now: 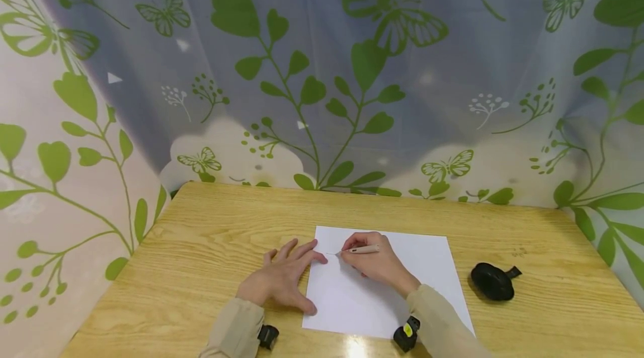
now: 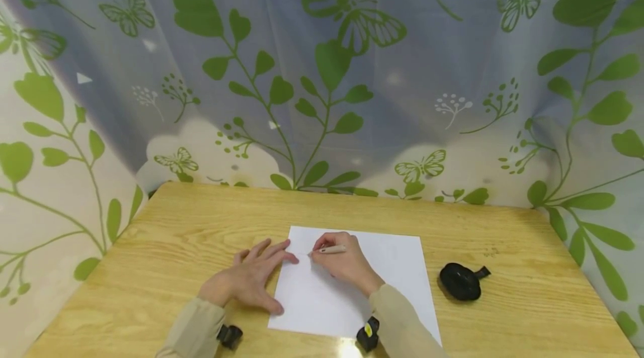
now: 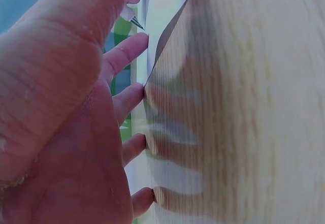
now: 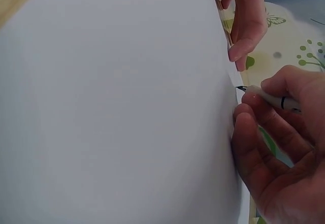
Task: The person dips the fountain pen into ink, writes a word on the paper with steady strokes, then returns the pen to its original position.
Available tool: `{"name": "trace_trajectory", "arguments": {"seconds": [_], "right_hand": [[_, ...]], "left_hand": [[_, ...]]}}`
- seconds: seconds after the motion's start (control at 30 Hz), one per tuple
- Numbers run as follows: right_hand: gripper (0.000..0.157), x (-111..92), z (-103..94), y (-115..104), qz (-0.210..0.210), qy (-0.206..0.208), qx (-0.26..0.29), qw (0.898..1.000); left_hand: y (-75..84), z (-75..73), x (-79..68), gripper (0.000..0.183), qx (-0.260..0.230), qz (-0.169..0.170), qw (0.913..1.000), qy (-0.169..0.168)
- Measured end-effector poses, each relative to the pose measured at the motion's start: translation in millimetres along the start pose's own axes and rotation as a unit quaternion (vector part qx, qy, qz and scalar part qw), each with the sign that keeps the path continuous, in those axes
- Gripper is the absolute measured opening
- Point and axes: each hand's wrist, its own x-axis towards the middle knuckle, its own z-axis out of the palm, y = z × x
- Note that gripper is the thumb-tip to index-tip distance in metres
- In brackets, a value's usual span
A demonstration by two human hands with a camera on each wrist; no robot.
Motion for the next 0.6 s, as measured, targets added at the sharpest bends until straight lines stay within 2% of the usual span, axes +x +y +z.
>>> {"name": "trace_trajectory", "arguments": {"seconds": [0.6], "right_hand": [[0.003, -3.5, -8.4, 2.8, 0.011, -0.001, -0.01, 1.0]], "left_hand": [[-0.7, -0.2, 0.3, 0.084, -0.006, 0.0, 1.0, -0.001]]}}
